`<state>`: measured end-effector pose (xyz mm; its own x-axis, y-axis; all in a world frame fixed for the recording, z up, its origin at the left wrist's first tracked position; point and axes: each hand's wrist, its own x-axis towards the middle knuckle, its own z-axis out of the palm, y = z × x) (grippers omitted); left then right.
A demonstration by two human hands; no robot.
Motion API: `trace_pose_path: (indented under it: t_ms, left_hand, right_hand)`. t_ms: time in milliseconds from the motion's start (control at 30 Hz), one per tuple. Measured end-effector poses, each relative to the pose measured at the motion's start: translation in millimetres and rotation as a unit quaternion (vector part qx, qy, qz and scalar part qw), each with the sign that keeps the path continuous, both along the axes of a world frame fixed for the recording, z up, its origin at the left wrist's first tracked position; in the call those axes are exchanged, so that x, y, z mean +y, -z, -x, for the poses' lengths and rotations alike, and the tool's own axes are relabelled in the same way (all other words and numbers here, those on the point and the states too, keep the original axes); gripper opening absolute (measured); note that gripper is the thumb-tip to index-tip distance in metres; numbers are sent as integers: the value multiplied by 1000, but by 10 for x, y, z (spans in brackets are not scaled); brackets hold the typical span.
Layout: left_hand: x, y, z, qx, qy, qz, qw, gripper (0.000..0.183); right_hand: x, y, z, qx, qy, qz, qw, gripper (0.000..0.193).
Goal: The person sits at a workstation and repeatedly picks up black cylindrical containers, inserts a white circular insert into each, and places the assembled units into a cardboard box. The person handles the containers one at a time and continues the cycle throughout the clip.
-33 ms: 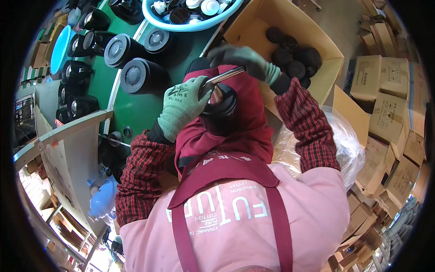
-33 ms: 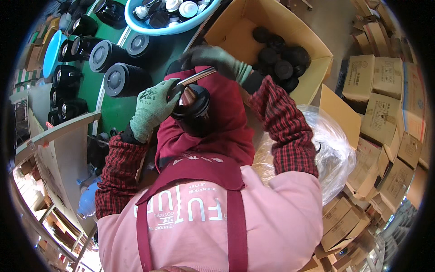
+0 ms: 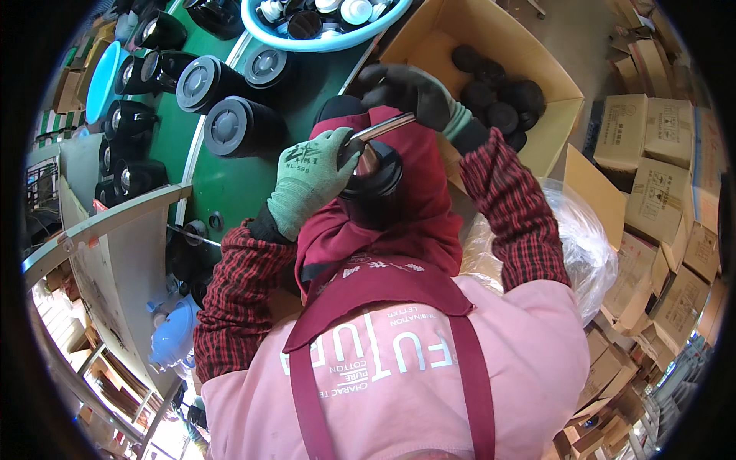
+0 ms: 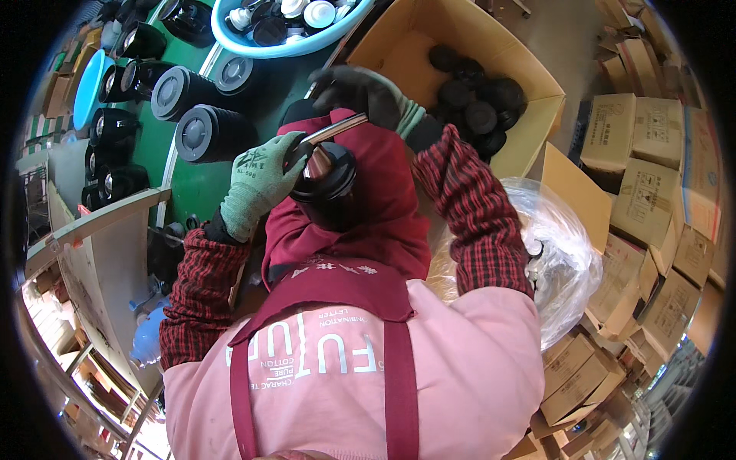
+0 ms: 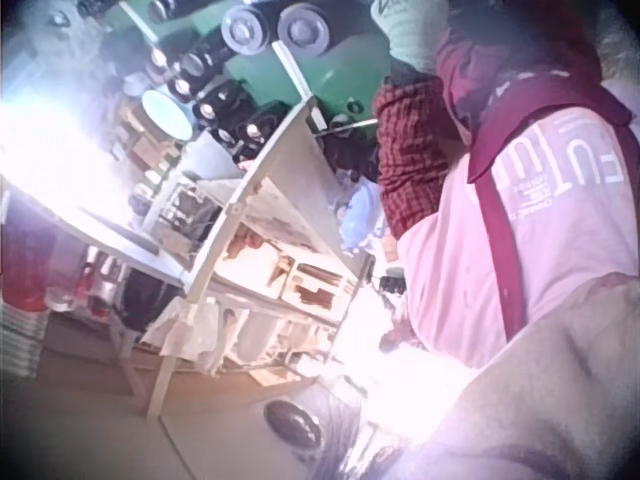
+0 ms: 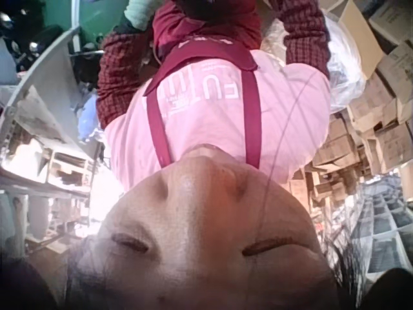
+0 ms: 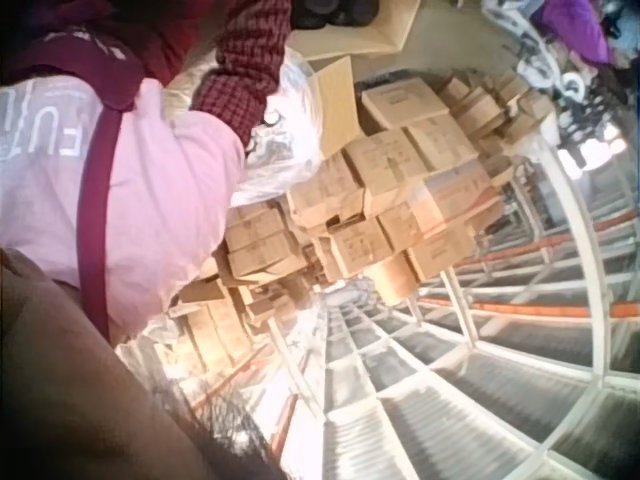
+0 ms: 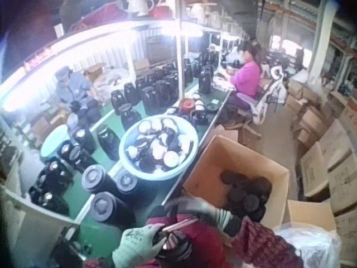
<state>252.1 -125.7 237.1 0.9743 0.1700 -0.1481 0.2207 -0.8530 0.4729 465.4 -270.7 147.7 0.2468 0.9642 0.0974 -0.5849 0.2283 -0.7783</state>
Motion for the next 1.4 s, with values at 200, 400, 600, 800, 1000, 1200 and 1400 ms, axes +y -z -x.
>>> trace_pose_path:
  t_ms: [200,400,600,800,1000,1200,1400]
  left_hand:
    - [363,355,3,-26,77,132,988,34]
    - [233,1114,-916,-85,25,619,780,51]
    - [88,1053,-731,-313,-75,185,929,51]
    - [-130,831,-326,-261,-203,-8,944,67]
    - [396,234,188,160,-263,488,817,44]
    - [245,-348,-429,480,-262,405,733,51]
    - [192,188,-492,453,-296,194,818,56]
  right_hand:
    - [-374,152,711,-244,147,7,959,27]
    - [-305,-918,1794,-578,120,20,807,15]
    - [-427,-29,887,-133,193,108,966,37]
    - [304,365,708,-80,111,80,987,37]
    - [659,588,579,-566,72,-20,821,36]
    - [1051,196,779,-589,-131,138,786,52]
    - [1212,481,925,-587,-68,173,788,40]
